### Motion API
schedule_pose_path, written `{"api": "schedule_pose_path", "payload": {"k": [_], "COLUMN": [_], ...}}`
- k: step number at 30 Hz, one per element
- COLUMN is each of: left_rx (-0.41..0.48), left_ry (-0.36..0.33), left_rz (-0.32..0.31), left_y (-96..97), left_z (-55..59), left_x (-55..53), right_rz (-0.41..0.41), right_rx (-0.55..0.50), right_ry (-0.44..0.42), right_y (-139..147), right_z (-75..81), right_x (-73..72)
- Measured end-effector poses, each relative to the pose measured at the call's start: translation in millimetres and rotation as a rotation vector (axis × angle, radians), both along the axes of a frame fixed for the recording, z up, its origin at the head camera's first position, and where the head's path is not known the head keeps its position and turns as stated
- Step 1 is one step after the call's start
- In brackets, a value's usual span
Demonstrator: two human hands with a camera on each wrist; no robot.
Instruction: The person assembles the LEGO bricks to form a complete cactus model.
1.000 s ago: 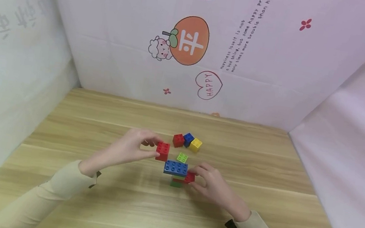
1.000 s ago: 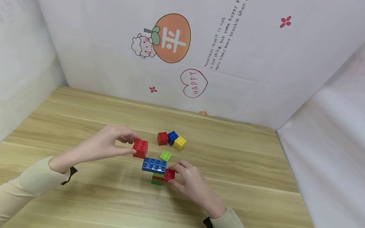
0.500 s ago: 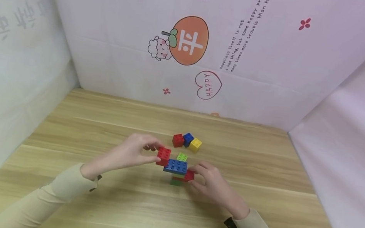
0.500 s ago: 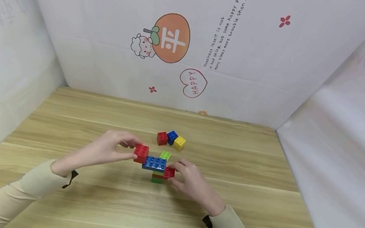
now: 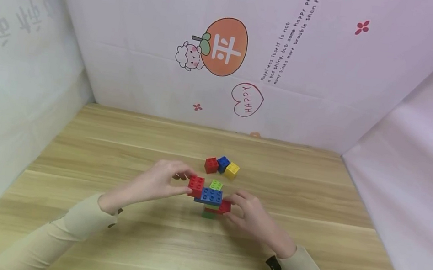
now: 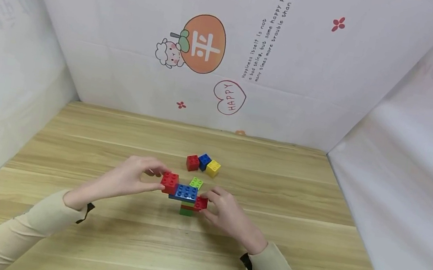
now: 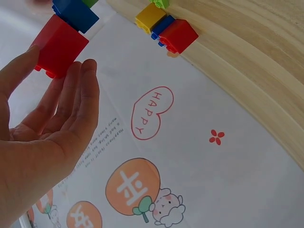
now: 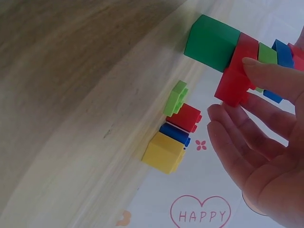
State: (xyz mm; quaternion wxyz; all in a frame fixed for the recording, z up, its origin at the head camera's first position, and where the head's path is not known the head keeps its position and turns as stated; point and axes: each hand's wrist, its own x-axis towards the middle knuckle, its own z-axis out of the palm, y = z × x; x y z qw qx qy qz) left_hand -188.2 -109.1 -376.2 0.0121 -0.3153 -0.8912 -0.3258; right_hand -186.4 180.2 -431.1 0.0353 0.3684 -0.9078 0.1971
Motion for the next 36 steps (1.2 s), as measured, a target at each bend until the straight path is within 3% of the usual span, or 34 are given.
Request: {"api": "schedule_pose_path", "payload": {"k": [5, 13, 19, 36], "left_rx": [0.007, 0.020, 0.041, 0.087], "left_ry": [-0.023, -0.048, -0.069, -0.077], "left_rz": [-0.002, -0.008, -0.011, -0.063], "left_y": [0.7, 2.6, 4.4, 0.8], "left_z": [0.7, -0.9, -1.6, -5.9], "left_x": [0.8, 1.4, 2.6, -1.9], "right_rz": [-0.010, 0.042, 0.042, 0.058], "right_rx": [0.001, -0.069, -0.045, -0.099], "right_ry": [-0.016, 0.037, 0.060, -0.003], "right_y": [-1.0, -10.4, -16.5, -14.4], "right_z": [3.8, 16.5, 24.2, 18.6], "right_x": [-0.9, -3.6, -1.2, -5.1]}}
